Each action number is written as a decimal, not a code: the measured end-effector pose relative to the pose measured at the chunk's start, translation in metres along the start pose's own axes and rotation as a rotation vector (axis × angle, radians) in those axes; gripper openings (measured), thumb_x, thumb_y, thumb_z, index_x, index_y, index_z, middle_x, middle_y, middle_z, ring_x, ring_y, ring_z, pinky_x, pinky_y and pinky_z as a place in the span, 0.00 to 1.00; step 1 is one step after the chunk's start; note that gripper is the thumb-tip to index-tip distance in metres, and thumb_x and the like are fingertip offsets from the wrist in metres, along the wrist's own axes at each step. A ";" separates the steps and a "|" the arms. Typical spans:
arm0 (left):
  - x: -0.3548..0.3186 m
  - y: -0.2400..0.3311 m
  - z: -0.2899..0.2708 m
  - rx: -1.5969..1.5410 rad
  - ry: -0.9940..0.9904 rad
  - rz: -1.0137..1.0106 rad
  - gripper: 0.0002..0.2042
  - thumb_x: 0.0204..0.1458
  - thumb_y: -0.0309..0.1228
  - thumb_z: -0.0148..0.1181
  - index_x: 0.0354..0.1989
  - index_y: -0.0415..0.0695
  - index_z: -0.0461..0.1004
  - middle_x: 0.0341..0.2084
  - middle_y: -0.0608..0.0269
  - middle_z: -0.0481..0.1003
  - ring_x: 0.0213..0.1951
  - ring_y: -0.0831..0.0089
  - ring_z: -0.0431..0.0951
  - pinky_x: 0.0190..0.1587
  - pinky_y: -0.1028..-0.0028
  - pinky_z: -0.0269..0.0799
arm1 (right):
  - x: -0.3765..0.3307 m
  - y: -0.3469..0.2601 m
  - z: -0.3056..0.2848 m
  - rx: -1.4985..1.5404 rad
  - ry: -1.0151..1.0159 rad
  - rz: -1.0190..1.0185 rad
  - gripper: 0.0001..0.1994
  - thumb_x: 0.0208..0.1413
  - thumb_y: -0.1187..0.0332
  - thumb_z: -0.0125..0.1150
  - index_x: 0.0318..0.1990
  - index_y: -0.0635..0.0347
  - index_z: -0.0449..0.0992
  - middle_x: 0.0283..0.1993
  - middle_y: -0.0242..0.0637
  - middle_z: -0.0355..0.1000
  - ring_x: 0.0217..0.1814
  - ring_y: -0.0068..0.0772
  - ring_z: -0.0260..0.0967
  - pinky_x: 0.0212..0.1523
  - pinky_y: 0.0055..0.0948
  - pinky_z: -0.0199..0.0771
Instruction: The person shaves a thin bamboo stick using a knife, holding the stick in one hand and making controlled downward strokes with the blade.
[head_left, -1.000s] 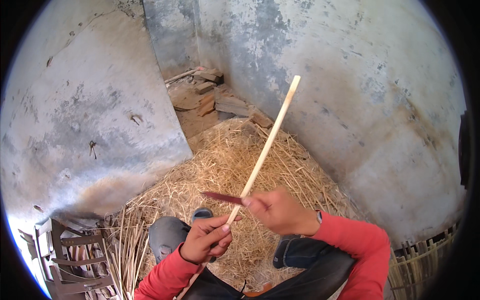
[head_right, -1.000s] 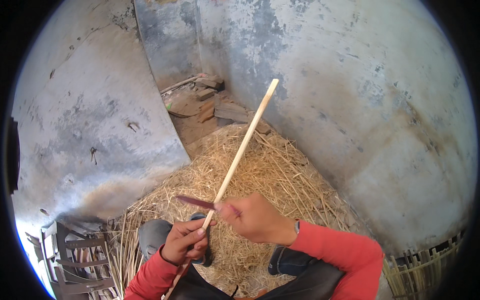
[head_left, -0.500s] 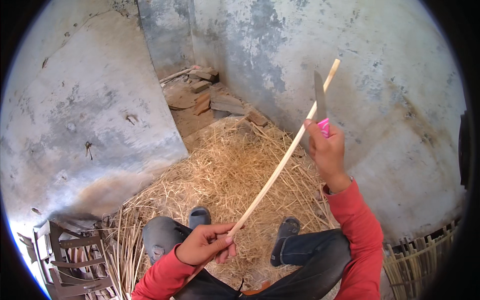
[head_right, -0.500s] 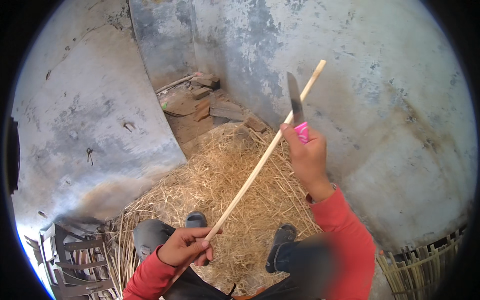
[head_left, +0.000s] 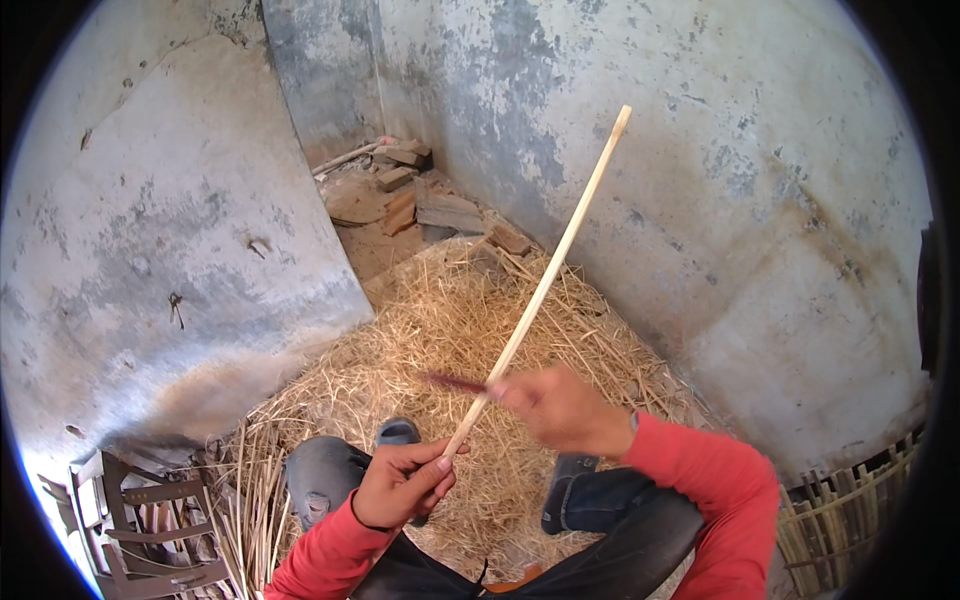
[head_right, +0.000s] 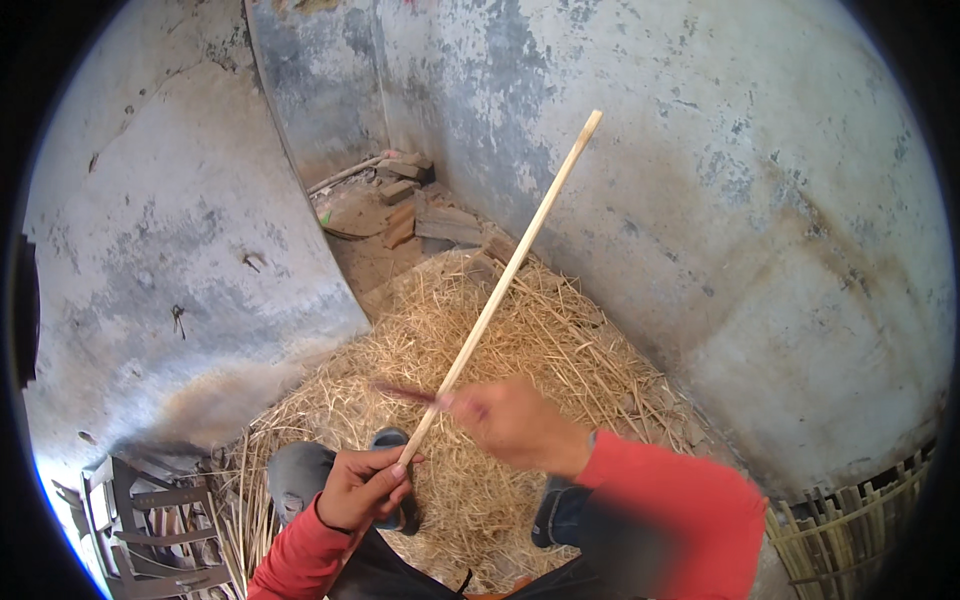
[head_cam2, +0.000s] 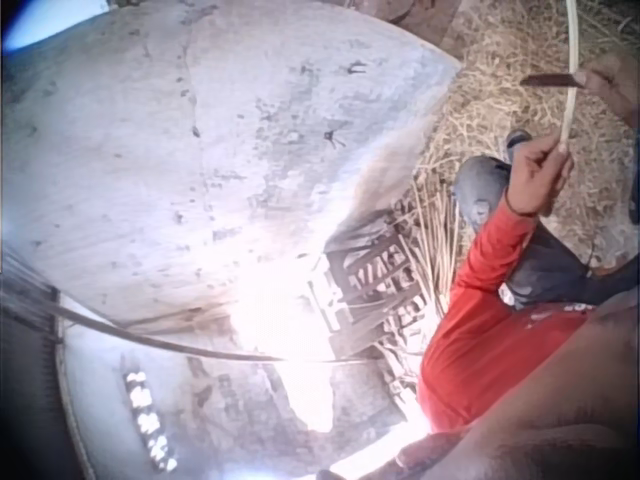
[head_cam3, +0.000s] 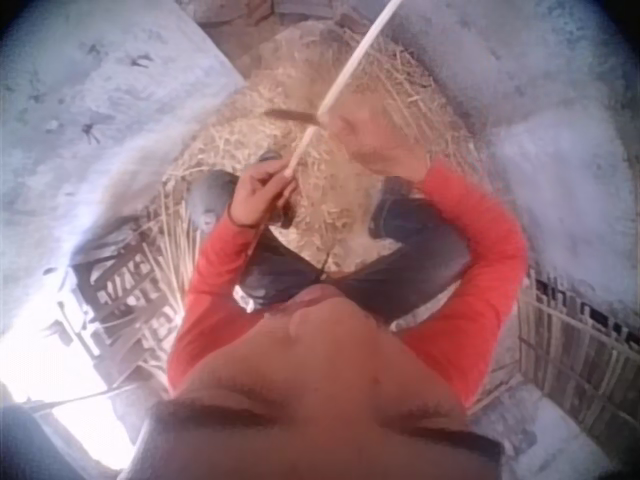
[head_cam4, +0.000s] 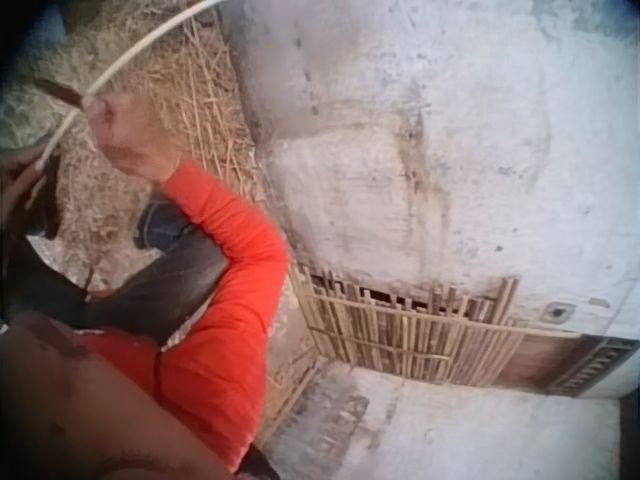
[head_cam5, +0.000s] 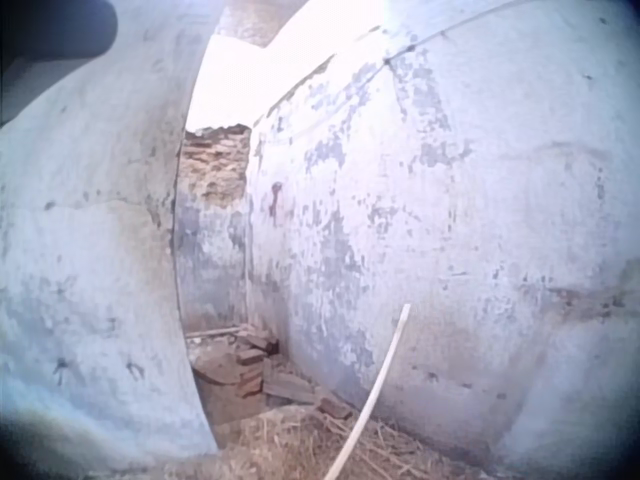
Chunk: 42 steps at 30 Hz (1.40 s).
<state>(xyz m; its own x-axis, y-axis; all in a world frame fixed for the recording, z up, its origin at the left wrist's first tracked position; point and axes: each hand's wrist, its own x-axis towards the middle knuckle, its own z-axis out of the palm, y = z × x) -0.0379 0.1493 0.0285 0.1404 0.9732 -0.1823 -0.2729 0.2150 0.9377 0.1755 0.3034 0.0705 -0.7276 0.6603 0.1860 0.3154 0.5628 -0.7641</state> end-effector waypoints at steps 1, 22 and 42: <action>0.002 0.000 0.001 -0.011 -0.001 0.021 0.15 0.68 0.27 0.51 0.60 0.34 0.73 0.22 0.68 0.69 0.17 0.86 0.61 0.19 0.83 0.54 | -0.005 -0.005 0.005 -0.025 -0.110 -0.023 0.16 0.67 0.57 0.56 0.39 0.58 0.83 0.19 0.47 0.68 0.19 0.32 0.67 0.23 0.37 0.66; -0.005 0.012 -0.011 -0.320 -0.080 -0.135 0.15 0.69 0.28 0.47 0.59 0.34 0.71 0.20 0.68 0.63 0.15 0.85 0.56 0.17 0.82 0.49 | 0.017 -0.009 -0.014 -0.044 0.215 -0.159 0.20 0.70 0.58 0.51 0.29 0.65 0.75 0.16 0.41 0.58 0.17 0.28 0.57 0.21 0.35 0.58; -0.008 0.004 -0.020 -0.471 -0.208 -0.213 0.15 0.70 0.30 0.45 0.57 0.32 0.70 0.17 0.71 0.55 0.13 0.86 0.49 0.15 0.80 0.43 | 0.033 0.033 -0.074 0.136 0.417 0.088 0.25 0.72 0.55 0.48 0.23 0.62 0.68 0.16 0.27 0.54 0.19 0.20 0.51 0.21 0.30 0.50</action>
<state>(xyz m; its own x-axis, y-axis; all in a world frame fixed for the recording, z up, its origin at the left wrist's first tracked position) -0.0593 0.1437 0.0275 0.4110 0.8778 -0.2459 -0.6075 0.4649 0.6441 0.2074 0.3806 0.0972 -0.3848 0.8624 0.3290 0.2620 0.4438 -0.8570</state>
